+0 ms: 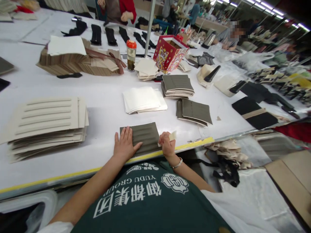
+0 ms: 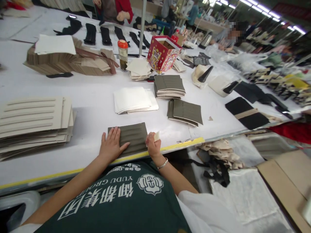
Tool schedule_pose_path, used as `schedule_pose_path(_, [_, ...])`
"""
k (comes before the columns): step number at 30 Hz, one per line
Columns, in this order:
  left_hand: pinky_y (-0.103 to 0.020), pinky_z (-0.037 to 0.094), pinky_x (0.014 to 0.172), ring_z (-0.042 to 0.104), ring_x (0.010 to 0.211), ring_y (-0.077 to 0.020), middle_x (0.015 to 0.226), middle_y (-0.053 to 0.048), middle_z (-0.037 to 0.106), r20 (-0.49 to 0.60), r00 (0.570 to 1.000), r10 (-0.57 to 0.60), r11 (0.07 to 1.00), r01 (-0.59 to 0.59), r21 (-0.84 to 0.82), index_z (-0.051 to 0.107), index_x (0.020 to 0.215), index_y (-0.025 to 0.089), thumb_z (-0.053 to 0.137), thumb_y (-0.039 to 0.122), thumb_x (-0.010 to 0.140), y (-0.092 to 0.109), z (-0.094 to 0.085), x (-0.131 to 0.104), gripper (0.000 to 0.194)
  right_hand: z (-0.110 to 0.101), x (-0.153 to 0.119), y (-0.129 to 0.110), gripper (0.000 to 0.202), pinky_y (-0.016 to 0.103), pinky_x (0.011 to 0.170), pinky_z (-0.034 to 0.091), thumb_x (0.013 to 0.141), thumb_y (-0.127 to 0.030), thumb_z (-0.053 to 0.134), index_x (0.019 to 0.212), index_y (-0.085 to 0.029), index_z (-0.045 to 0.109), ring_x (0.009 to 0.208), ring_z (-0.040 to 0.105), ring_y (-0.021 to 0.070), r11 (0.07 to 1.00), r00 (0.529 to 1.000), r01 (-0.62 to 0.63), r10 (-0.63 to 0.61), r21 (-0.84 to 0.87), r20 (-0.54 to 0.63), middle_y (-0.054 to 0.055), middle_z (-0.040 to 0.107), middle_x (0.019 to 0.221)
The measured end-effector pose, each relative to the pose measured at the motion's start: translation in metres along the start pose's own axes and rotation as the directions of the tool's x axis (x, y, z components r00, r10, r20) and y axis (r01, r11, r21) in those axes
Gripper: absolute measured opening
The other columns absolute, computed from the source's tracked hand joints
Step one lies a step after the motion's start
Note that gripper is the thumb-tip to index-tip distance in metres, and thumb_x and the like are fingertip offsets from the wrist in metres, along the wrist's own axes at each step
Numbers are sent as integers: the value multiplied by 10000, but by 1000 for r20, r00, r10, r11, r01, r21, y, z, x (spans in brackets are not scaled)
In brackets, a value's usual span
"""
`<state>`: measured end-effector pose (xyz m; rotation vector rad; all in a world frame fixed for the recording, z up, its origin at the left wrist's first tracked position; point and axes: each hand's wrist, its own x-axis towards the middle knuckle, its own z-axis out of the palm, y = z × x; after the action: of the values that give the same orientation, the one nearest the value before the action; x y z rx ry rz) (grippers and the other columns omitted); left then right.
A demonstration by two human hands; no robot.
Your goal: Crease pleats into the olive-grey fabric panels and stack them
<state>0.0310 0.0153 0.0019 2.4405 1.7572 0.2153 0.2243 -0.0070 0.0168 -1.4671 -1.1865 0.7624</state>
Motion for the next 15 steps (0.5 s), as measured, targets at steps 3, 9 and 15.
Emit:
schedule_pose_path(3, [-453, 181, 1082, 248, 1330, -235, 1446, -109, 275, 44, 997, 65, 998, -64, -27, 323, 1359, 104, 294, 473, 886, -21, -6, -1, 601, -28, -14, -11, 416, 279, 600, 441, 869, -501, 282, 648, -204, 470, 638, 528, 147, 975, 995, 88, -79, -202, 52, 33, 527, 665])
schedule_pose_path(9, [-508, 113, 1081, 247, 1330, -235, 1445, -65, 287, 6, 992, 130, 991, -130, 39, 333, 1361, 175, 302, 400, 893, -52, -7, -15, 520, -33, 11, -53, 416, 255, 466, 398, 841, -513, 367, 786, -191, 625, 466, 510, 150, 868, 918, -75, 251, -491, 305, -10, 496, 484])
schedule_pose_path(15, [-511, 98, 1081, 238, 1333, -232, 1449, -46, 282, -34, 996, 77, 997, -77, 23, 318, 1369, 203, 292, 424, 892, -44, -1, -19, 527, 67, 42, -71, 196, 229, 556, 430, 816, -319, 470, 838, -180, 606, 473, 553, 110, 844, 916, 192, 29, -501, 400, -4, 610, 609])
